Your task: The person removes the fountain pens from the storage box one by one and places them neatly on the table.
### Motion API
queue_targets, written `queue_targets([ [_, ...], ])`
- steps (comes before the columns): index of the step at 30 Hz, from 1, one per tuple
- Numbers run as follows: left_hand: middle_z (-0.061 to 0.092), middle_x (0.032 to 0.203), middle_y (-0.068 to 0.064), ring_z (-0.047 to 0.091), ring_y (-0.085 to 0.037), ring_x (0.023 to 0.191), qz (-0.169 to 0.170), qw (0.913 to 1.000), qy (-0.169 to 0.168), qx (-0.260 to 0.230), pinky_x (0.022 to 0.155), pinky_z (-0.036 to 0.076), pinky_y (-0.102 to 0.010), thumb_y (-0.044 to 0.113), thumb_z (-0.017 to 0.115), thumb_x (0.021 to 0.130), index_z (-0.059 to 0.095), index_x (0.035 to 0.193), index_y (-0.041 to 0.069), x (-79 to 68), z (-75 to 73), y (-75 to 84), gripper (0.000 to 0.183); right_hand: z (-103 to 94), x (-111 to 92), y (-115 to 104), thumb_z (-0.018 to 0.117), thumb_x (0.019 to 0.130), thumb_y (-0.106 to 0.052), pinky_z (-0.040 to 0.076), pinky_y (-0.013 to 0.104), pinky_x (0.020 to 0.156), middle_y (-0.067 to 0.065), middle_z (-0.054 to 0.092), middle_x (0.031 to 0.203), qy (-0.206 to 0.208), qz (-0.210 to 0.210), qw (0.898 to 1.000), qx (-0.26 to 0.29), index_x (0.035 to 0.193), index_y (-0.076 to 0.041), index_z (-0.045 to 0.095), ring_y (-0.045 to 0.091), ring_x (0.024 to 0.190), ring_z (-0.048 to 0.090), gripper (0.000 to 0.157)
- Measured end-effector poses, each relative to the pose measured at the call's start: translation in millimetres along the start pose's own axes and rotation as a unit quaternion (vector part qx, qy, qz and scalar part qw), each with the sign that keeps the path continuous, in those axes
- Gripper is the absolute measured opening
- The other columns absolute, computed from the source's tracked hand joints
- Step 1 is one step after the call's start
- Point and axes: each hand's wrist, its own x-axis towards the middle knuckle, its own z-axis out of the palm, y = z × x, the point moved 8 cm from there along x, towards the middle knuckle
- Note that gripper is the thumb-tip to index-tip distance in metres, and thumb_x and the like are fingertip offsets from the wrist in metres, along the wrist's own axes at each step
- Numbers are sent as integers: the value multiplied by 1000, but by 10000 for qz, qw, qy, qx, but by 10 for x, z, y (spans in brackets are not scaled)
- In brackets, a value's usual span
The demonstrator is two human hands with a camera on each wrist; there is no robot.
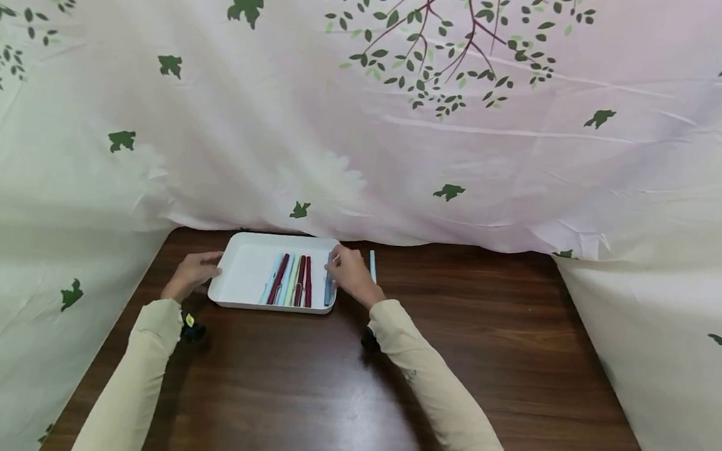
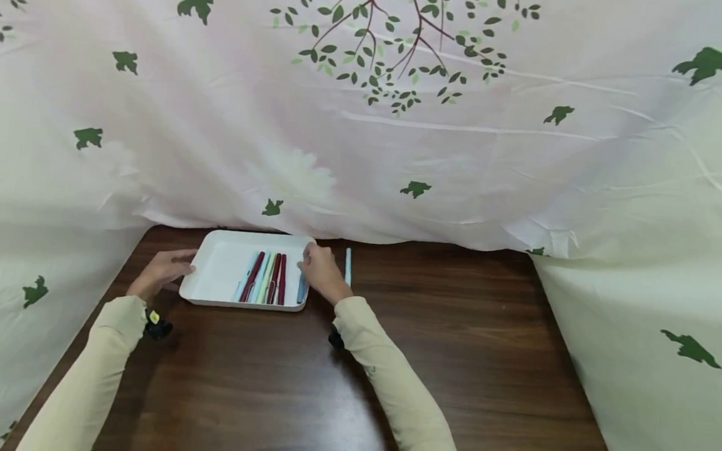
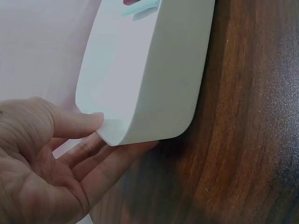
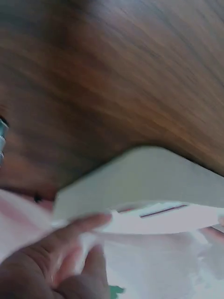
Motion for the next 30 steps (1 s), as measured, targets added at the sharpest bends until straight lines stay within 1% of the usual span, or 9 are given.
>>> queue_targets([
  [3, 36, 158, -38, 52, -51, 133, 20, 10000, -94, 14, 88, 59, -52, 11, 48, 108, 27, 163, -5, -49, 11, -28, 61, 110, -6, -130, 66, 103, -6, 53, 28, 58, 16, 68, 87, -322, -57, 9927, -1160, 113, 6, 62, 22, 67, 67, 17],
  [6, 38, 156, -39, 53, -52, 132, 94, 9999, -59, -13, 90, 58, -54, 11, 47, 108, 27, 162, -5, -64, 5, -13, 60, 196, 20, -252, 64, 103, -3, 53, 30, 60, 16, 66, 85, -376, -265, 9723, -2291, 109, 5, 63, 23, 70, 67, 10],
  [8, 38, 156, -39, 52, -52, 132, 134, 9999, -61, 3, 91, 57, -56, 12, 47, 108, 27, 162, -5, -45, 14, 3, 61, 260, 29, -284, 61, 103, -2, 56, 31, 61, 15, 67, 85, -361, -341, 9498, -3088, 105, 2, 66, 24, 73, 69, 6],
  [13, 39, 156, -38, 54, -50, 132, 79, 9997, -1, 215, 87, 59, -51, 12, 46, 108, 30, 162, -2, 34, 60, 15, 58, 438, 46, -247, 63, 103, -12, 54, 26, 60, 6, 69, 81, -537, -161, 8727, -4850, 94, -10, 72, 15, 74, 66, 13],
  [16, 43, 154, -38, 56, -51, 130, 113, 9994, 86, 323, 84, 60, -49, 10, 46, 108, 32, 162, -2, 22, 52, 27, 57, 536, 66, -230, 62, 104, -16, 51, 25, 59, 3, 69, 79, -696, 6, 8510, -5205, 91, -13, 74, 15, 78, 66, 17],
  [19, 42, 153, -39, 55, -52, 130, 137, 9992, 76, 371, 85, 61, -50, 10, 46, 108, 30, 162, -2, -3, 29, 31, 58, 599, 71, -217, 62, 104, -18, 53, 25, 58, 6, 75, 91, -726, 216, 8484, -5239, 92, -14, 78, 23, 104, 70, 20],
  [22, 39, 156, -39, 53, -53, 132, 101, 9994, 36, 328, 88, 60, -53, 9, 46, 108, 29, 162, -2, -5, 9, 37, 58, 622, 69, -202, 64, 103, -18, 56, 27, 55, 9, 77, 103, -624, 438, 8561, -5112, 93, -16, 78, 34, 128, 62, 18],
  [26, 39, 155, -41, 54, -53, 130, 97, 9993, 68, 353, 85, 61, -52, 8, 47, 107, 30, 161, -5, -9, -11, 45, 58, 603, 67, -187, 65, 102, -19, 54, 28, 53, 11, 76, 98, -450, 676, 8824, -4635, 92, -13, 73, 39, 132, 58, 14],
  [30, 41, 154, -39, 56, -51, 128, 69, 9993, 53, 361, 81, 62, -48, 6, 48, 106, 32, 161, -5, 14, 35, 62, 58, 481, 64, -138, 65, 101, -17, 47, 30, 52, 12, 73, 90, -248, 779, 9221, -3782, 119, -8, 70, 37, 109, 67, 21],
])
